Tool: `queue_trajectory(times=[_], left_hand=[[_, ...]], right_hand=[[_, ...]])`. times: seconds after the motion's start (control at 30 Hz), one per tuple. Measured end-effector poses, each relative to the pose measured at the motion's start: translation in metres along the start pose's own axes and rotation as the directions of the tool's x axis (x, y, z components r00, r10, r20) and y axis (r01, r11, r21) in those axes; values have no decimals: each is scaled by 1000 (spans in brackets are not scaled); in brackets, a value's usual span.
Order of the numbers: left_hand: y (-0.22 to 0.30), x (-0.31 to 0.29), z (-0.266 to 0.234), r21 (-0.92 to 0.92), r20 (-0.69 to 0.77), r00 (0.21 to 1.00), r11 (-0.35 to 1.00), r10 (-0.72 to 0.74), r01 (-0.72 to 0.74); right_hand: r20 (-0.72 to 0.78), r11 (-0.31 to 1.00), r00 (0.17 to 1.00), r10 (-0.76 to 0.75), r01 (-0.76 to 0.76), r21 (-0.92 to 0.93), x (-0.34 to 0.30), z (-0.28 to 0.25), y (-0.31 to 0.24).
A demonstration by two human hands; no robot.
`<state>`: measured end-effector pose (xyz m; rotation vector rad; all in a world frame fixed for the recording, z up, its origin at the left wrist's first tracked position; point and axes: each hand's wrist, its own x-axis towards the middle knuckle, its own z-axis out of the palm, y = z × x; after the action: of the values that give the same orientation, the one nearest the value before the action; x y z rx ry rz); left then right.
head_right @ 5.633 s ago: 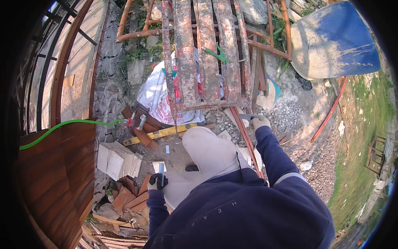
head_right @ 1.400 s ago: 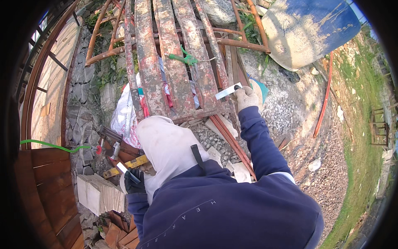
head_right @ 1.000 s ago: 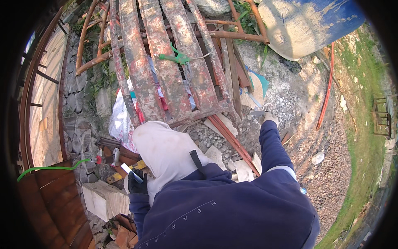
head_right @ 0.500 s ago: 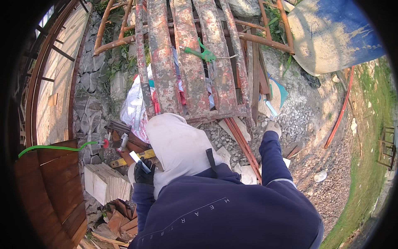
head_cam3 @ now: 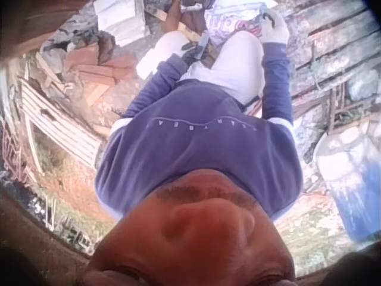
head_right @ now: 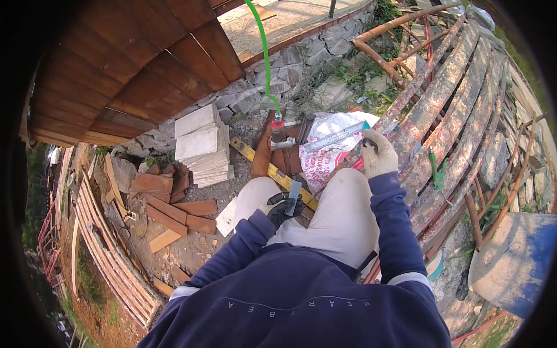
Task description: The person installs wooden siding onto an exterior wall by positioning individual wooden planks, checking their alignment with a spirit level, and securing them with a pneumatic nail gun.
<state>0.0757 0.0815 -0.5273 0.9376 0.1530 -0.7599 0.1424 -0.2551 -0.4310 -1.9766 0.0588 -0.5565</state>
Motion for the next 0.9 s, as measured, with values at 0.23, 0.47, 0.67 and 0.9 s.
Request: queue_trajectory(times=[0.23,0.47,0.67,0.9], left_hand=[[10,-34,3,-103,60,998,995,-8,14],[19,-81,5,-4,158,970,983,184,-186],[27,-100,13,-28,121,976,984,179,-177],[36,-97,6,-19,148,981,992,127,-126]], right_hand=[[641,742,640,-423,651,-159,46,188,-113],[878,198,465,115,855,-479,86,284,-124],[748,193,458,480,776,-600,75,314,-55],[529,75,327,783,795,-603,21,332,-5]])
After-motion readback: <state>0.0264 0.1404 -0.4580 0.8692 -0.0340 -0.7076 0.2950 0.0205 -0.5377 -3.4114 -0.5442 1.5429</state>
